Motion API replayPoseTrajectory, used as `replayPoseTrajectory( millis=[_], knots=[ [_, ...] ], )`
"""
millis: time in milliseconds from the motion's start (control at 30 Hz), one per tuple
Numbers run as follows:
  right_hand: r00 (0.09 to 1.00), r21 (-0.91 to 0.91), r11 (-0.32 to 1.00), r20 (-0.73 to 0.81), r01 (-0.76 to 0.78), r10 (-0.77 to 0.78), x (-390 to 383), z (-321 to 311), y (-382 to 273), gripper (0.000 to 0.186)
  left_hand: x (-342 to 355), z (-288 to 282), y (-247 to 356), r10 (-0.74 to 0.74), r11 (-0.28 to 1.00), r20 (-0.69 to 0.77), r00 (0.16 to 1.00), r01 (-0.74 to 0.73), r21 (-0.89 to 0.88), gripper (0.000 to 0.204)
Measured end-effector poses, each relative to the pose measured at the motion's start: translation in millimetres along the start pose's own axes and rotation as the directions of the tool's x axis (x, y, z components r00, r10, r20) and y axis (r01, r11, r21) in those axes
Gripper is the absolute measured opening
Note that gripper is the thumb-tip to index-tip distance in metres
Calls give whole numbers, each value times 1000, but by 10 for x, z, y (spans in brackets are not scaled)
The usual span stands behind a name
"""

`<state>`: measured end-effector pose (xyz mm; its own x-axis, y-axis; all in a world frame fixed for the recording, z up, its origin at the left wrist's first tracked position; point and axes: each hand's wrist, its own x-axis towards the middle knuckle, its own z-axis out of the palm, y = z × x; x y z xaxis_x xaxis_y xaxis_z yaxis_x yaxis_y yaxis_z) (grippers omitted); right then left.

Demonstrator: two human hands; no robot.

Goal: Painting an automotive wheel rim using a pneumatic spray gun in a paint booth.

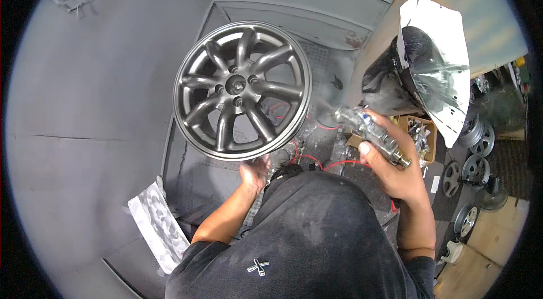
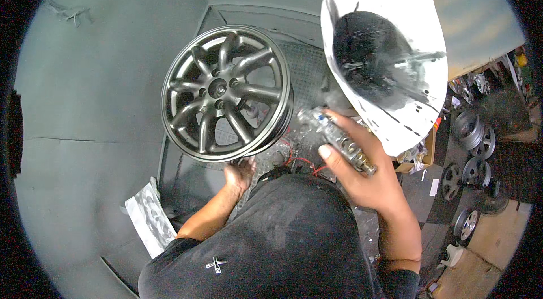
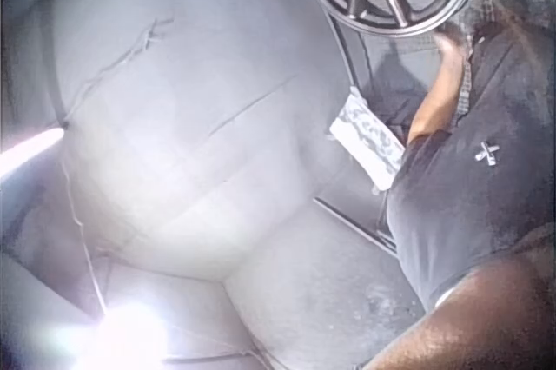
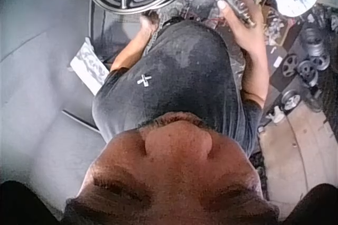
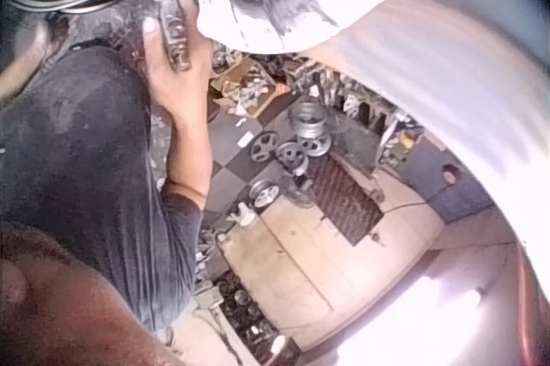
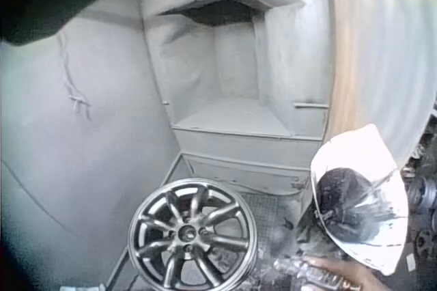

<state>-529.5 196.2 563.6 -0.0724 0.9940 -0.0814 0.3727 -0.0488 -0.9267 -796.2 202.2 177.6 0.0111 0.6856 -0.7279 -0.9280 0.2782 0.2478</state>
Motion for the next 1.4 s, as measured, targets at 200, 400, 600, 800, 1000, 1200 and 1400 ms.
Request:
replayPoseTrajectory(
  millis=[200,400,600,800,1000,1200,1400],
  knots=[
    [975,-325,930,-78,173,-209,74,-4,76,49,59,-117,238,63,998,-61,996,-63,4,42],
    [997,-55,998,79,30,-26,-30,127,-54,51,189,-302,758,134,971,-93,987,-112,209,40],
    [990,46,999,138,-22,16,-81,359,-10,51,378,-500,1203,342,927,-20,939,-334,170,38],
    [972,-317,930,-77,188,-223,-100,456,307,50,269,-522,1034,278,956,-63,958,-270,113,45],
    [995,-165,981,14,97,-97,-142,631,74,52,181,-640,435,106,994,43,994,-107,37,44],
    [996,5,999,82,40,-40,-158,675,53,52,209,-696,594,143,981,-92,985,-129,145,44],
    [972,-322,932,-100,168,-210,-184,777,349,49,451,-1067,1122,278,860,-76,958,-213,464,58]
  ],
)
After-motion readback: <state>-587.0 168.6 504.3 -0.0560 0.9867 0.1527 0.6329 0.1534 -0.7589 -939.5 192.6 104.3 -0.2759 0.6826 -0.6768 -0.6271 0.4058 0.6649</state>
